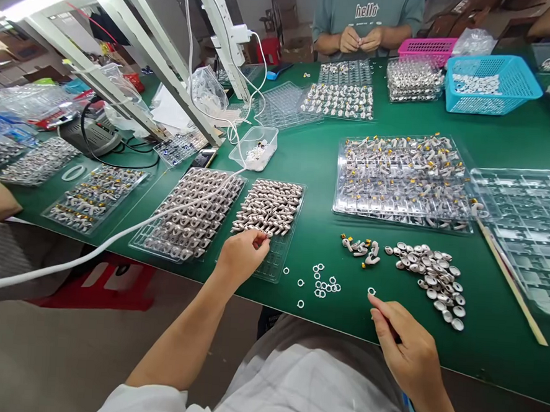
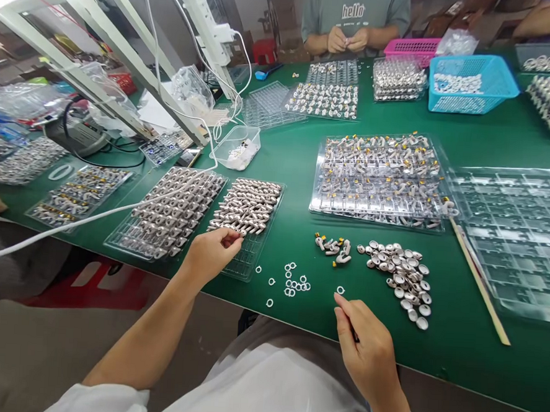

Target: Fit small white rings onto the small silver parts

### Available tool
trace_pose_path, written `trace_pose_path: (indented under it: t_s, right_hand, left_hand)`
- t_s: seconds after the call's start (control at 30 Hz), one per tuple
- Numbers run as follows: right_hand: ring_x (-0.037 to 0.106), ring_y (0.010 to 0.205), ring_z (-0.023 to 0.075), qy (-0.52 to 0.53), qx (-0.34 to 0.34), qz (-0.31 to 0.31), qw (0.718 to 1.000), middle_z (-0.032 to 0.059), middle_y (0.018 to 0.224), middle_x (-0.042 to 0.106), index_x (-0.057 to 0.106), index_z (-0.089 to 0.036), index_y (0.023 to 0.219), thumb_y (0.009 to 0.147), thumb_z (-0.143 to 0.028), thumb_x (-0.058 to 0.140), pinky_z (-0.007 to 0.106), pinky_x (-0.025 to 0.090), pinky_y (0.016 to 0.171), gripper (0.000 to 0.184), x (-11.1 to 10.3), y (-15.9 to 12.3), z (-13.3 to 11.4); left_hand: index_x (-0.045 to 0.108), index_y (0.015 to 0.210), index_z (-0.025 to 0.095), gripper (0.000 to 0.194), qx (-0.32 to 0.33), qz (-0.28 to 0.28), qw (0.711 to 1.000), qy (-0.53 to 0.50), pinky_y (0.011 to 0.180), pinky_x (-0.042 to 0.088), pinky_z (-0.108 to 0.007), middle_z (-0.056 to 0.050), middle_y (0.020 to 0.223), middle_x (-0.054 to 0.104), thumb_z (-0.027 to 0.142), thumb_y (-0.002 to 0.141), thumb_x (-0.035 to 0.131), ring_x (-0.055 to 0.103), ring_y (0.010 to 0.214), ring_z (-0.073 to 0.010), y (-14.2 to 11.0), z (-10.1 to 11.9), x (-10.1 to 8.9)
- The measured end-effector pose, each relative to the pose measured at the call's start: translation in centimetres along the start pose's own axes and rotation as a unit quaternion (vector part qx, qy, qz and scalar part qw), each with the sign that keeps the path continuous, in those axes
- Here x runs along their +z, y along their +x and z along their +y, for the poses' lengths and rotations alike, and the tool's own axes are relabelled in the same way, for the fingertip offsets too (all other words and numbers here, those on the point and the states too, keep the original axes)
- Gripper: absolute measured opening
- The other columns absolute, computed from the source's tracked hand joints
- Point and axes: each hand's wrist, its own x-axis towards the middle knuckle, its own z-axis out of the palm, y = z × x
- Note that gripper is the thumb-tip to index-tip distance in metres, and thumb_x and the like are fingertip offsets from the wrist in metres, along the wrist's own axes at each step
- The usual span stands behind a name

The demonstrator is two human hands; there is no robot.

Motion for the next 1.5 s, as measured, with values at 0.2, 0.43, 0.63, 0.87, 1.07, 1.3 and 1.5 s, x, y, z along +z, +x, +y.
trace_pose_path:
  t_s: [0.2, 0.43, 0.63, 0.87, 1.07, 1.3, 1.5]
  right_hand:
    - [0.059, 0.059, 0.017, 0.004, 0.045, -0.013, 0.999, 0.0039, 0.078, 0.062, 0.061, -0.025, 0.123, 0.091, -0.01, 0.054, 0.032, 0.051, 0.053, 0.036, 0.5, -0.8, 0.2]
    - [0.057, 0.064, 0.0156, 0.027, 0.058, -0.025, 0.998, 0.0034, 0.08, 0.062, 0.062, -0.022, 0.12, 0.09, -0.008, 0.054, 0.03, 0.048, 0.057, 0.033, 0.9, -1.4, 0.7]
    - [0.058, 0.07, 0.017, 0.028, 0.066, -0.035, 0.997, 0.0042, 0.082, 0.062, 0.062, -0.02, 0.118, 0.092, -0.009, 0.052, 0.031, 0.047, 0.063, 0.03, 0.9, -1.2, 0.4]
    - [0.056, 0.07, 0.0172, 0.012, 0.076, -0.042, 0.996, 0.0044, 0.079, 0.063, 0.061, -0.019, 0.118, 0.093, -0.011, 0.05, 0.031, 0.045, 0.063, 0.029, 1.0, -1.2, 0.2]
    - [0.055, 0.069, 0.0165, 0.011, 0.056, -0.027, 0.998, 0.0043, 0.078, 0.062, 0.062, -0.019, 0.117, 0.093, -0.009, 0.05, 0.03, 0.045, 0.061, 0.028, 0.9, -1.0, -0.1]
    - [0.055, 0.069, 0.0168, 0.015, 0.053, -0.012, 0.998, 0.0049, 0.079, 0.061, 0.061, -0.018, 0.119, 0.092, -0.009, 0.051, 0.03, 0.045, 0.061, 0.03, 1.1, -1.6, 0.1]
    - [0.054, 0.069, 0.0151, 0.066, 0.088, 0.002, 0.994, 0.0038, 0.084, 0.06, 0.059, -0.023, 0.125, 0.092, -0.01, 0.053, 0.029, 0.047, 0.062, 0.035, 0.7, -1.3, -0.1]
  left_hand:
    - [0.071, 0.084, 0.018, 0.022, -0.002, -0.029, 0.999, 0.038, 0.068, 0.048, -0.029, -0.006, 0.078, 0.076, 0.031, 0.084, 0.054, 0.07, 0.072, -0.0226, 0.6, 0.6, 0.0]
    - [0.073, 0.085, 0.02, 0.023, 0.018, -0.04, 0.996, 0.077, 0.068, 0.045, -0.029, -0.006, 0.082, 0.075, 0.031, 0.086, 0.053, 0.068, 0.077, -0.0228, 0.8, 0.8, 0.3]
    - [0.074, 0.088, 0.018, 0.023, 0.013, -0.006, 0.997, 0.081, 0.067, 0.044, -0.03, -0.007, 0.08, 0.073, 0.034, 0.086, 0.057, 0.066, 0.075, -0.0236, 0.5, 0.7, -0.1]
    - [0.071, 0.099, 0.015, 0.021, 0.199, 0.033, 0.978, -0.048, 0.071, 0.049, -0.029, -0.007, 0.082, 0.071, 0.029, 0.089, 0.06, 0.065, 0.075, -0.0199, -0.5, 4.9, 1.8]
    - [0.065, 0.115, 0.012, 0.028, 0.39, -0.025, 0.919, -0.046, 0.074, 0.051, -0.035, -0.012, 0.096, 0.066, 0.011, 0.092, 0.048, 0.059, 0.086, -0.0229, 1.9, 10.1, 5.1]
    - [0.068, 0.091, 0.014, 0.023, 0.411, -0.066, 0.909, -0.033, 0.071, 0.049, -0.033, -0.011, 0.088, 0.059, 0.01, 0.093, 0.045, 0.054, 0.084, -0.0214, 4.2, 10.8, 7.2]
    - [0.067, 0.088, 0.017, 0.012, 0.382, -0.133, 0.908, -0.108, 0.08, 0.05, -0.035, -0.01, 0.098, 0.062, 0.016, 0.09, 0.055, 0.058, 0.093, -0.022, 2.0, 11.3, 5.0]
